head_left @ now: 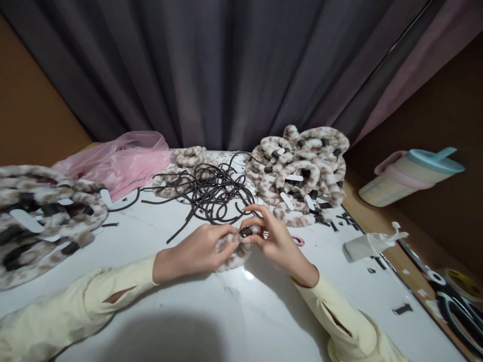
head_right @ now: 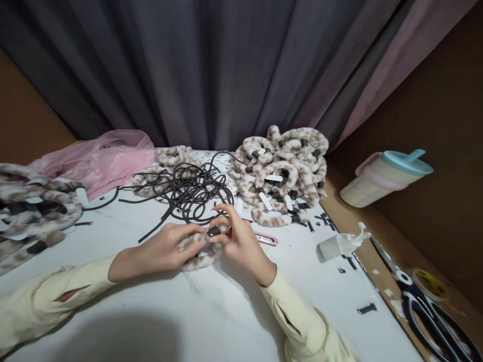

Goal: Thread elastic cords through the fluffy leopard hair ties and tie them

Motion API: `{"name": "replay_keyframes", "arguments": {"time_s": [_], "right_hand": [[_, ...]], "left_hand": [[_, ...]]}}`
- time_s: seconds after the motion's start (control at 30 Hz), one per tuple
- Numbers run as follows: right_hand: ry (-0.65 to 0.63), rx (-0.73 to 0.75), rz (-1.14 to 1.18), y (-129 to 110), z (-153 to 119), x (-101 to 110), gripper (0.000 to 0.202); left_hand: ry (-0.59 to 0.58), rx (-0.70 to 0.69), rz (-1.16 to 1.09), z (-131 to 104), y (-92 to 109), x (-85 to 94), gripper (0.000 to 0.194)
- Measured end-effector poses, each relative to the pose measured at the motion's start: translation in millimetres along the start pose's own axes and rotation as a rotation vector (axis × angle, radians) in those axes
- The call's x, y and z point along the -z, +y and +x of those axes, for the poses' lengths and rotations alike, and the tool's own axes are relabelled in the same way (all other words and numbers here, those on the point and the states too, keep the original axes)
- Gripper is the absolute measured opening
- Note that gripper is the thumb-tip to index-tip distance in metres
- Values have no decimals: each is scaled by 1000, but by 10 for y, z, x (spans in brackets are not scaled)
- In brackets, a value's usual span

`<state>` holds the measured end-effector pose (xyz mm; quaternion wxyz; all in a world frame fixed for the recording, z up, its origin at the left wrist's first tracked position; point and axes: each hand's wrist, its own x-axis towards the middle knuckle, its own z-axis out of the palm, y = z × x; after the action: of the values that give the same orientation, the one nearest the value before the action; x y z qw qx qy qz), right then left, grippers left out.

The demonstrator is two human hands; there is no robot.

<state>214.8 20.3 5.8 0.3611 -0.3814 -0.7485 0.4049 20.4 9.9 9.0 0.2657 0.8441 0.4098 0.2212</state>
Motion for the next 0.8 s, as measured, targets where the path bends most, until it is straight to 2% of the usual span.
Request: {"name": "replay_keyframes", "arguments": {"time_s": [0.03,0.1,0.2,0.3,0.47,0.63,0.8], "right_hand": [[-1,12,-2,-10,-1,-4,38],[-3,34,8,-26,-4,-17,37],[-11,59,32,-34,-16,-41,39],[-36,95,7,-27,-35,-52,45],[-80,111,7,-30,-52,-63,52],[11,145,-48,-30,-44,-111,61],[-16,127,-74,25,-61,-144,62]], "left_hand": [[-48,128,-167,28,29,38,25],[-170,296,-506,76,56,91,32],[-290,409,-923,106,30,85,38],[-319,447,-1140,95,-3,25,33],[-328,425,-1206,70,-5,-11,30],[-231,432,-1178,61,-1,-6,29],[-179,461,-1111,56,10,-25,28]]}}
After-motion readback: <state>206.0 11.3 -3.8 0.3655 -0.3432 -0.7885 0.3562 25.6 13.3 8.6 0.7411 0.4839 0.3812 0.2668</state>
